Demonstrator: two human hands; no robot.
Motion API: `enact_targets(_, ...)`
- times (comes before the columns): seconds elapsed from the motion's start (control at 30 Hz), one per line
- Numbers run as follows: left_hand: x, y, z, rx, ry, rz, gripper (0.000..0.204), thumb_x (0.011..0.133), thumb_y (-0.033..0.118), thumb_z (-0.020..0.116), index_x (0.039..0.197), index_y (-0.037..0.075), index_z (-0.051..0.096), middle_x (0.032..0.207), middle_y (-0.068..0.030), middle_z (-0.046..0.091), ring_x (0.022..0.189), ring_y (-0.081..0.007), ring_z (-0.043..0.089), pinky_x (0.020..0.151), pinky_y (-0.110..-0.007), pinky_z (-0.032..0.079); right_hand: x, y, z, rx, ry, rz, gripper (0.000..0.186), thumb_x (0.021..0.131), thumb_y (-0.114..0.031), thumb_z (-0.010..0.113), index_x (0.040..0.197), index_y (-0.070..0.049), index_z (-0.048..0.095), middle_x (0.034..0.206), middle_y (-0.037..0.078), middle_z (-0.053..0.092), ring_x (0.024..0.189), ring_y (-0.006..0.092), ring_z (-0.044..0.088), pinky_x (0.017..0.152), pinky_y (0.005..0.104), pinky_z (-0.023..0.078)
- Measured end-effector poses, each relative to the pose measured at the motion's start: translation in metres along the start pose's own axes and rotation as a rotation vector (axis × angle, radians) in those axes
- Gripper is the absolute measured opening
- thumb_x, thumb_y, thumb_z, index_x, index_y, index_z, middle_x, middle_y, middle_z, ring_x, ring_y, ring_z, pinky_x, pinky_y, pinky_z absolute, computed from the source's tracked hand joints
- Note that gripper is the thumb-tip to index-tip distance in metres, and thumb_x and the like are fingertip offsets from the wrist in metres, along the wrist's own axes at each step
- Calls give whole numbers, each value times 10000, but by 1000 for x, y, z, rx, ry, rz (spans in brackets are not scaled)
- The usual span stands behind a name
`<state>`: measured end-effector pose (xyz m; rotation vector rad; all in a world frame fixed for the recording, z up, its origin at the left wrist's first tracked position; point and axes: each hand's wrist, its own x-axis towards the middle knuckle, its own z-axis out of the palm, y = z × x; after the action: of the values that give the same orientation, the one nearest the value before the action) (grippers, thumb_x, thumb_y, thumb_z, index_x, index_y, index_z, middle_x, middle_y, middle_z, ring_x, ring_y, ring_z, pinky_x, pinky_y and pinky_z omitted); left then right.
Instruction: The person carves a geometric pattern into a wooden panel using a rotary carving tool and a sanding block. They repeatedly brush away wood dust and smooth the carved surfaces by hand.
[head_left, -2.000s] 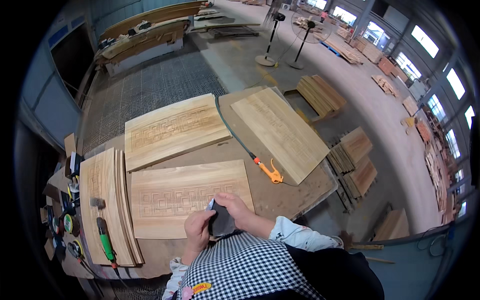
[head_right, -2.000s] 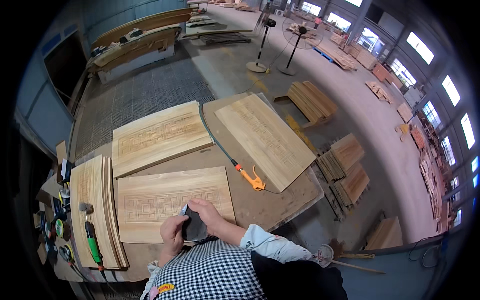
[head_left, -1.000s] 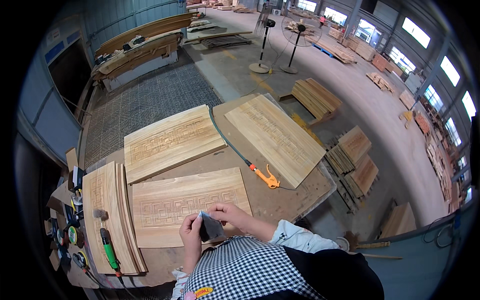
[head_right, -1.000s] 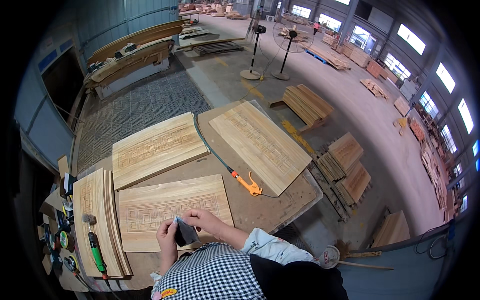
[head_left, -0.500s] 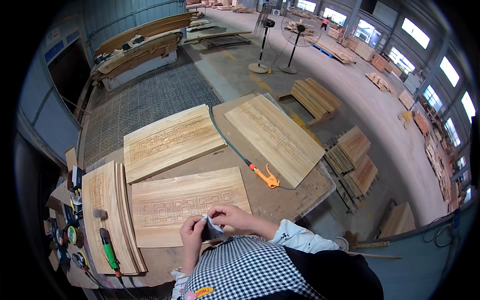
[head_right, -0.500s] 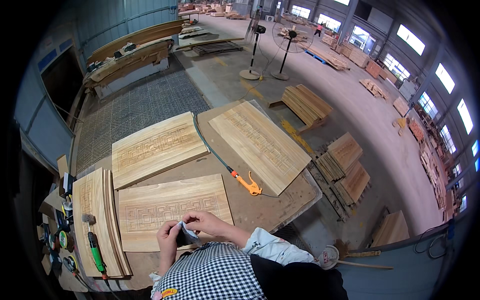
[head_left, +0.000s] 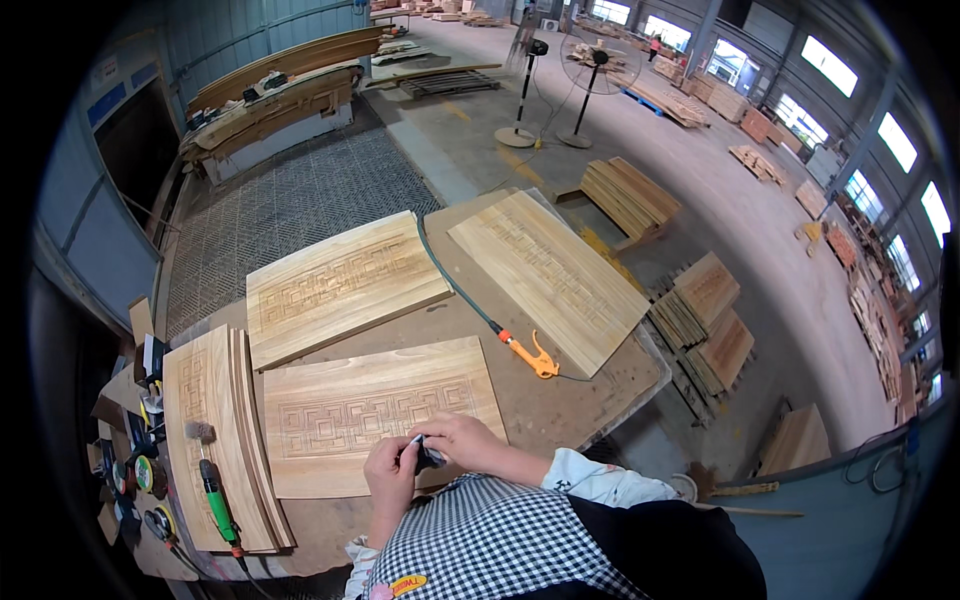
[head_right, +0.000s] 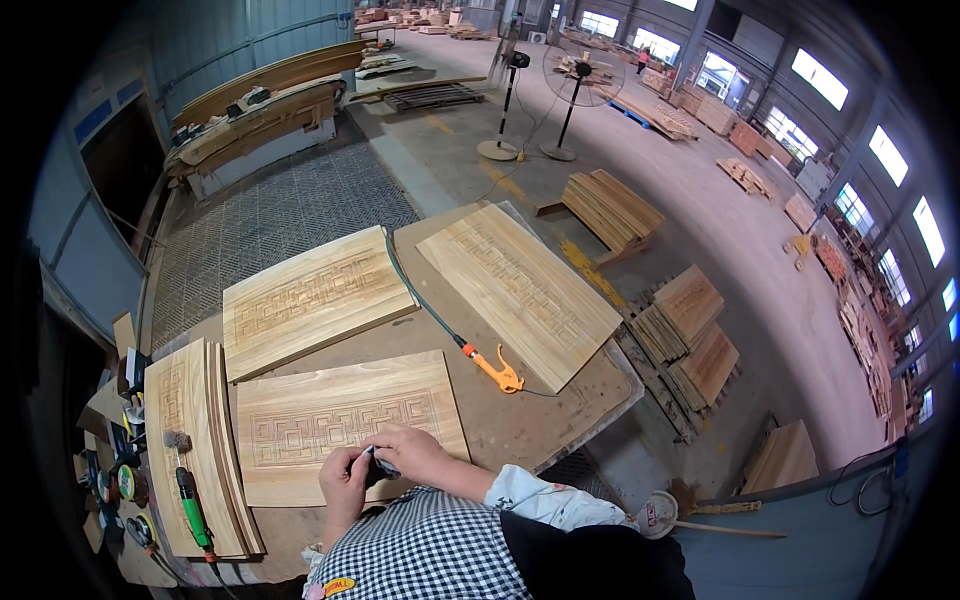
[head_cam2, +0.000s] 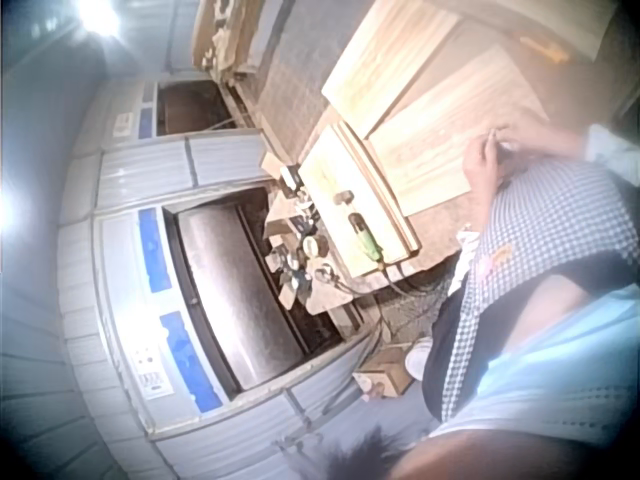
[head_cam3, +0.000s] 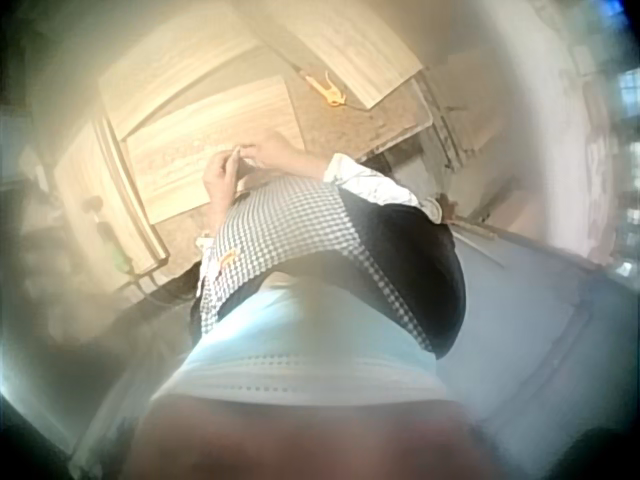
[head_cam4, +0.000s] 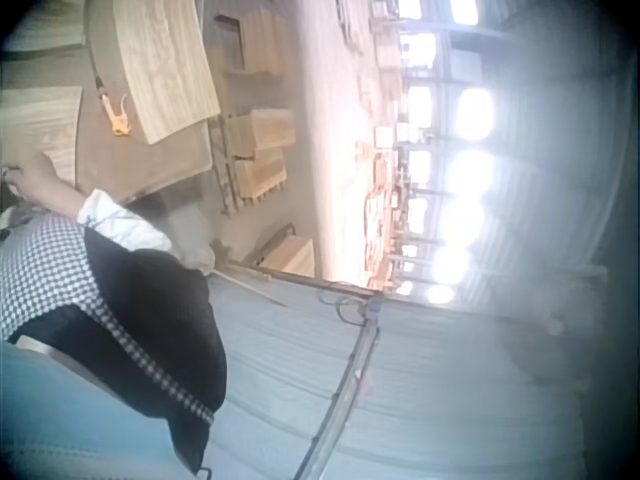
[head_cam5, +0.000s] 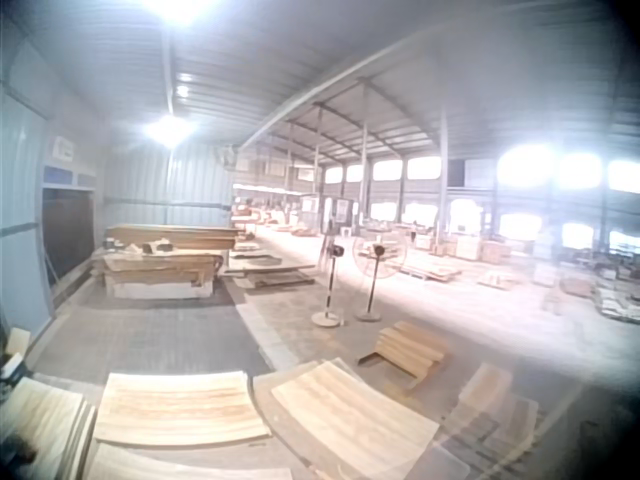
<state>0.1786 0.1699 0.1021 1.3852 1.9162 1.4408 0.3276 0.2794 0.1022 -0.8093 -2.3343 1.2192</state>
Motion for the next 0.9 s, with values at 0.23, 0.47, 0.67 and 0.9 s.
enact_targets(0.23,3,9,8,250,-30,128,63,886,84,731,924,35,736,835,-145,701,786,-330,684,709,-425,546,-5,6,13,-5,127,119,285,937,-158,643,1199,-90,734,1076,150,724,958,324,696,861,421,555)
enact_targets(0.47,4,13,16,250,-60,184,113,925,90,688,1016,40,734,883,-158,715,815,-344,687,726,-432,539,-3,-4,1,210,196,299,208,939,-134,685,1108,-21,729,933,97,738,800,176,700,741,320,566)
enact_targets(0.67,-4,-8,15,-43,-175,-97,206,955,116,674,1136,34,728,915,-148,722,856,-310,697,780,-381,541,-5,-3,-4,697,51,510,181,942,-168,740,985,6,708,871,49,705,808,113,666,728,282,547)
enact_targets(0.9,-8,-10,20,-64,-137,-48,217,986,108,641,1164,11,718,1022,-122,730,882,-216,686,793,-324,530,-1,-5,-2,362,130,411,223,930,-182,751,1037,-3,672,891,44,674,888,117,662,754,278,537)
